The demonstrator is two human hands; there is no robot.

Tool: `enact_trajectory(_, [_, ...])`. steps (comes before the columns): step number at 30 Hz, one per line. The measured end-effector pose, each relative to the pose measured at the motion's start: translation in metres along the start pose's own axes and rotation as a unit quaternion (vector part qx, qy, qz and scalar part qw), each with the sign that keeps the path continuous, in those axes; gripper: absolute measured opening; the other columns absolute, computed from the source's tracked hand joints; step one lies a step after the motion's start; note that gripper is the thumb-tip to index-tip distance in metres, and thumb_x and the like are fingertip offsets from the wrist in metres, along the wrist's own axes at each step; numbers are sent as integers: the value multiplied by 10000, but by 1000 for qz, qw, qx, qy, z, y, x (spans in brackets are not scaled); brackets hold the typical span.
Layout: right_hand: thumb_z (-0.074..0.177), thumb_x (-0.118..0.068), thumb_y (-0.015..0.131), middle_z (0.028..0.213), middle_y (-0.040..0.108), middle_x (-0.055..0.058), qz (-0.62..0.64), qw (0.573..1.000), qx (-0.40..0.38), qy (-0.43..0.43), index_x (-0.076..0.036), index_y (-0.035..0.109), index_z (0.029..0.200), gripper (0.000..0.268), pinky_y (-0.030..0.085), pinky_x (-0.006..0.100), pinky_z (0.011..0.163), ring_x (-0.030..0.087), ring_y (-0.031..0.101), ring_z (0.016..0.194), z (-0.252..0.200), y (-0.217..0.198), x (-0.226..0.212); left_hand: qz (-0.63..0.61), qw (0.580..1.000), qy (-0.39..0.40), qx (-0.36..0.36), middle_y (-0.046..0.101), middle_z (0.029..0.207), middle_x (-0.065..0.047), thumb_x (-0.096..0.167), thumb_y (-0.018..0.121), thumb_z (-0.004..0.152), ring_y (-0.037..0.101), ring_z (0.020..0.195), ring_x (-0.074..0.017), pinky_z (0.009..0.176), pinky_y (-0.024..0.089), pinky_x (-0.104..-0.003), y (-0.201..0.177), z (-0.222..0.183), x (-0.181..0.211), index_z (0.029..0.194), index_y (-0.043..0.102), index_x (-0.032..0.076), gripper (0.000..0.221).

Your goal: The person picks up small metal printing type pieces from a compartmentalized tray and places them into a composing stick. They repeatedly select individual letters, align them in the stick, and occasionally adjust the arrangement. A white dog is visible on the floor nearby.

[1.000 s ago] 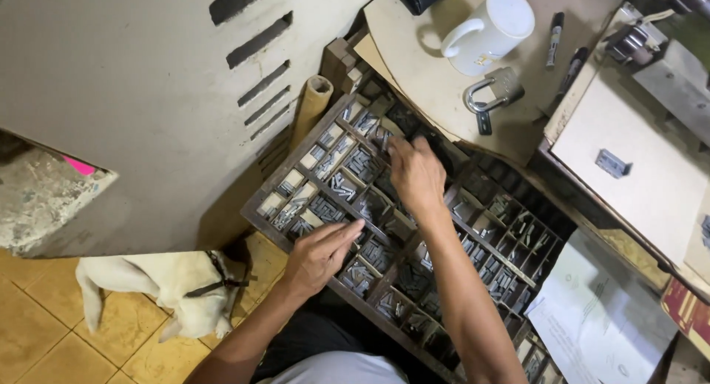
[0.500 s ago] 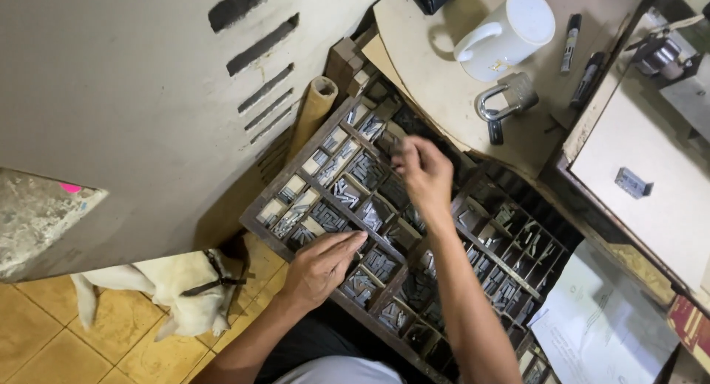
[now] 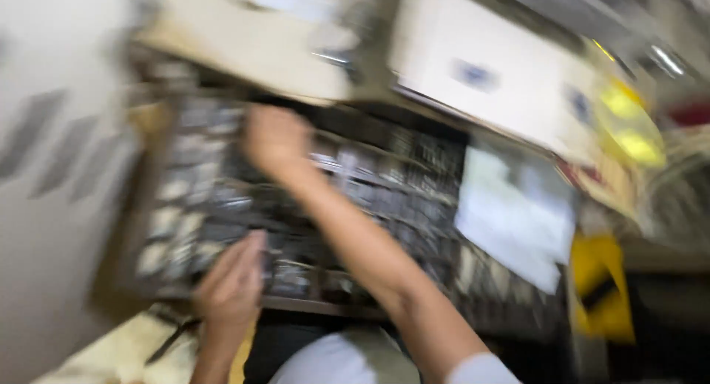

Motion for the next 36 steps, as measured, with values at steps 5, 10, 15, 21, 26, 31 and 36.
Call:
enact_trajectory(5, [823,-263,590,1086,789,154,118,991,-39,40,-132,765,1078,336,591,523,834,400,738,1043,-8,-14,13,55,998,35,-6,762,1113,-257,-192,738,1024,742,975,-332,937,585,-423,11,12,21,1134,773,-131,131])
enact_trajectory(10, [831,-243,484,950,742,279,278,952,76,-103,-26,592,968,278,536,586,734,525,702,898,-36,-9,30,118,991,57,-11,772,1125,-332,-169,767,1099,754,999,-418,942,609,-484,8,10,23,1150,795,-207,70])
enact_trajectory(15, [884,-348,670,672,718,-27,578,793,-150,-116,-188,661,840,166,648,386,836,102,704,616,-142,-22,68,66,997,24,11,737,1138,-378,-169,784,1125,717,1007,-429,907,583,-480,7,0,9,1236,765,-244,135])
enact_trajectory(21, [1093,-82,614,991,656,118,791,550,-235,-132,12,639,1294,223,637,278,796,166,668,817,-238,39,131,12,990,-130,-43,728,1162,-288,-98,771,1136,676,912,-252,755,541,-325,11,1,19,1388,703,-178,272])
enact_trajectory(26, [987,-147,691,1054,689,148,769,608,-197,25,0,684,1223,278,627,277,837,180,690,865,-282,52,186,-45,988,-126,-81,732,1136,-250,-87,757,1010,722,1020,-311,949,604,-379,50,-7,54,1195,718,-99,189])
enact_trajectory(31, [985,-104,694,980,712,153,775,616,-135,18,16,698,1195,242,648,289,843,199,706,830,-312,55,220,-93,987,-74,-109,748,1081,-213,-81,756,942,728,966,-245,979,582,-333,84,-4,95,1082,753,-65,141])
enact_trajectory(36, [979,-73,706,949,719,123,798,599,-55,26,2,685,1207,241,659,275,771,170,716,791,-326,60,244,-112,982,-29,-148,751,1116,-199,-17,789,896,749,991,-243,971,622,-317,99,-18,88,1119,744,-18,227])
Point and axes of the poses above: each hand's wrist, its own z-axis towards the middle knuckle, its own y-axis out of the palm, x = y × z, the point moved 7 cm from there along z, towards the middle knuckle
